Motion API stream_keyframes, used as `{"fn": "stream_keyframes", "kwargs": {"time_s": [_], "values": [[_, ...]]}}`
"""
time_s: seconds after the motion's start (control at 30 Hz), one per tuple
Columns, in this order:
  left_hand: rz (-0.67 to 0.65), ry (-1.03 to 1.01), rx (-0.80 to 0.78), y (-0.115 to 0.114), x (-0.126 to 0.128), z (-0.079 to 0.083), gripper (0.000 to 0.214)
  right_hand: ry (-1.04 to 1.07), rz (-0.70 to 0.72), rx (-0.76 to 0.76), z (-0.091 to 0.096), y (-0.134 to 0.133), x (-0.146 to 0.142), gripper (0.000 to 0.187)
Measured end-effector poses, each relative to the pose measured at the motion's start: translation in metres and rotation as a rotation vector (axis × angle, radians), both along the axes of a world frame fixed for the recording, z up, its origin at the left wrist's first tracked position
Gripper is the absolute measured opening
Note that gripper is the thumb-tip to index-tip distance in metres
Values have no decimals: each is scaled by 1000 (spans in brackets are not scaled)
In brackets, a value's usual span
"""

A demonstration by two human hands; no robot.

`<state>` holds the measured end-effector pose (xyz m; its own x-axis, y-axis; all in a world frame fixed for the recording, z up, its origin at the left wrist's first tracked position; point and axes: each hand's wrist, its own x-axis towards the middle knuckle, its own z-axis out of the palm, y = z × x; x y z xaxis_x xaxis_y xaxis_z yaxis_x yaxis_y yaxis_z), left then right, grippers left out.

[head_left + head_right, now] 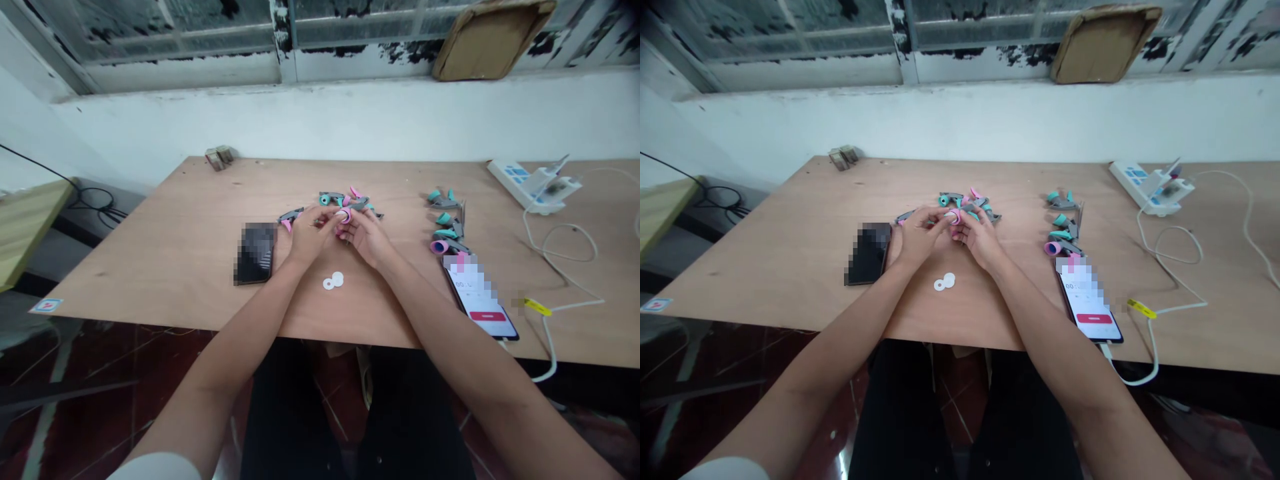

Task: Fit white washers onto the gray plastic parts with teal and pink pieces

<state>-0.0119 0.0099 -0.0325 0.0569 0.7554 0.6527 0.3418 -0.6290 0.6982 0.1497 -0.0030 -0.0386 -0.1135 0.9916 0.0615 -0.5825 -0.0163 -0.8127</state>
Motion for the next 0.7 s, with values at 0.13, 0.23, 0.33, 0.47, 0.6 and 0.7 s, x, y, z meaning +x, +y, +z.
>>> {"fn": "stream_keyframes", "kwargs": {"time_s": [0.13, 0.23, 0.33, 0.47, 0.6, 0.7], "values": [[-24, -7, -105, 1, -2, -4, 25, 1, 29, 33, 2, -5, -1, 42], [-32, -38, -142, -2, -4, -3, 32, 13, 66, 26, 2, -6, 0, 43], [54, 36, -95, -8, -5, 4, 30, 2, 98, 6, 4, -6, 1, 41], [134, 114, -33, -12, -5, 9, 36, -4, 145, 6, 6, -7, 4, 35], [-37, 24, -139, -6, -3, 1, 36, -7, 175, 4, 5, -6, 7, 36], [-204, -30, -164, -4, 0, -5, 33, -16, 143, -14, 3, -3, 7, 33]]}}
